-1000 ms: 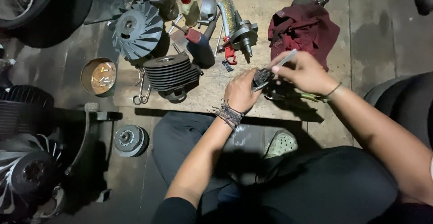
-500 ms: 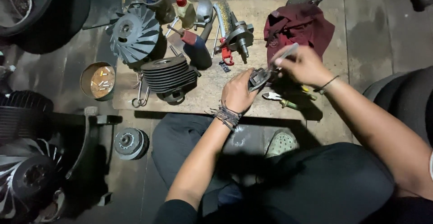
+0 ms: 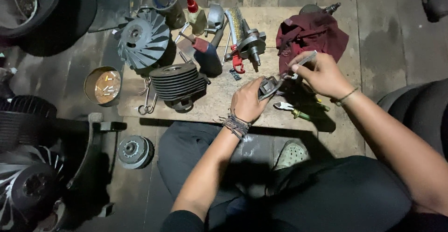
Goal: Repairing a motorcycle stator assembly by using a screwdriver and pliers to adjust internal components.
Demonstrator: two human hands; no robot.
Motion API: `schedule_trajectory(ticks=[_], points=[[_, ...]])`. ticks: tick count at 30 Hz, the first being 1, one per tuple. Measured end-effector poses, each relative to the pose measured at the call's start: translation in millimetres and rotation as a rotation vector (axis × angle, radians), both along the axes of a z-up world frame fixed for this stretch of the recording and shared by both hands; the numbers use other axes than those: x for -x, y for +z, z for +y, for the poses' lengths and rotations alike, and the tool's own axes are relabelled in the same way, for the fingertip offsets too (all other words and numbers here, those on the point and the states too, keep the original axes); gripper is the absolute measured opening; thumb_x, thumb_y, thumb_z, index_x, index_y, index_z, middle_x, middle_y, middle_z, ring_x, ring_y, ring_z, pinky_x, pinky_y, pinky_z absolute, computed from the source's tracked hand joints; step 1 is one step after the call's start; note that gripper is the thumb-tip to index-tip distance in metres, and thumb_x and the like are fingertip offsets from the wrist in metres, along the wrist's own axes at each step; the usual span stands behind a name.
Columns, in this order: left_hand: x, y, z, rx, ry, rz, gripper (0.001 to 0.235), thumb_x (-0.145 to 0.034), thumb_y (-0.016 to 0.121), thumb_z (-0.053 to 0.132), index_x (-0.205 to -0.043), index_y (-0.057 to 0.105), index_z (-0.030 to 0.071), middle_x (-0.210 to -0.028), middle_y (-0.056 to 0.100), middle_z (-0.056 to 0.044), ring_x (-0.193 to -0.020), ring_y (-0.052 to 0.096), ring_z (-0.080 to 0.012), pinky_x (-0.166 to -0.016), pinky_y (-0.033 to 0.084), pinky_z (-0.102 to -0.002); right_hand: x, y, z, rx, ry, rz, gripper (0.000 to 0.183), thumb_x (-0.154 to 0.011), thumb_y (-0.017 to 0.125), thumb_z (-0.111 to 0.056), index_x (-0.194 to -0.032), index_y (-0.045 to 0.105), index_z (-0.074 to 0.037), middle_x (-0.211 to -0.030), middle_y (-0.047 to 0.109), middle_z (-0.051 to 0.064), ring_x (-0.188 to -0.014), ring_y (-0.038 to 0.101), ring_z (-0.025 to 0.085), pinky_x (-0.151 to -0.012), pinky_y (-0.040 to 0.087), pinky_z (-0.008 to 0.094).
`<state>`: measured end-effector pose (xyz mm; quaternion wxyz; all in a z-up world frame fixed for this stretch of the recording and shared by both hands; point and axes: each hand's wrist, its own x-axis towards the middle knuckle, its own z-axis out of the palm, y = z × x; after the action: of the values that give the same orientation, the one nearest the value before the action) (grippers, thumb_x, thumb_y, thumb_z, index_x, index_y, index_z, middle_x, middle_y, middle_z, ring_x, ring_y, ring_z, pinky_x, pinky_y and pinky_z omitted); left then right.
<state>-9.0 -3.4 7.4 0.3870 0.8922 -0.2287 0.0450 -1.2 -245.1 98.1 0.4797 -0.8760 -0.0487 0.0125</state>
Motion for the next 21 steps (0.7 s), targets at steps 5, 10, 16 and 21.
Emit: schedule_trajectory(ticks=[5,10,16,21], points=[[2.4,5.3,-1.3,-0.034,-0.005,-0.007,0.051,-0.083,0.074,0.023,-0.129,0.065,0.004,-0.114,0.073,-0.02,-0.107,0.071,-0.0415,-0.09,0.059,-0.049,6.9,12.9,22.0,-0.061,0.154,0.078,0.016,-0.091,0.073,-0.009,-0.107,0.077,-0.008,-0.095,0.077,0.013,-0.096,0.069,0.022,-0.093,0.052,0.044],[1.1,9.0,-0.4,-0.058,0.003,-0.032,0.053,-0.081,0.074,0.026,-0.129,0.065,0.007,-0.112,0.073,-0.019,-0.106,0.071,-0.0414,-0.09,0.059,-0.05,-3.0,-1.5,0.1,0.063,0.099,-0.021,0.014,-0.096,0.073,-0.009,-0.109,0.076,-0.008,-0.095,0.076,0.014,-0.102,0.072,0.031,-0.092,0.051,0.045],[3.5,4.5,-2.1,-0.057,0.001,-0.044,0.052,-0.081,0.075,0.025,-0.128,0.066,0.007,-0.111,0.074,-0.019,-0.105,0.072,-0.0408,-0.089,0.059,-0.049,10.5,16.8,21.0,-0.116,0.174,0.075,0.017,-0.092,0.073,-0.007,-0.108,0.077,-0.009,-0.098,0.078,0.011,-0.1,0.067,0.019,-0.097,0.05,0.042],[-0.5,0.2,0.8,-0.001,-0.004,-0.021,0.05,-0.083,0.073,0.025,-0.128,0.066,0.007,-0.112,0.074,-0.019,-0.106,0.072,-0.0415,-0.089,0.059,-0.051,-6.9,-8.0,-11.7,0.021,0.114,-0.017,0.014,-0.099,0.072,-0.009,-0.112,0.077,-0.009,-0.097,0.077,0.012,-0.103,0.071,0.026,-0.096,0.049,0.042]])
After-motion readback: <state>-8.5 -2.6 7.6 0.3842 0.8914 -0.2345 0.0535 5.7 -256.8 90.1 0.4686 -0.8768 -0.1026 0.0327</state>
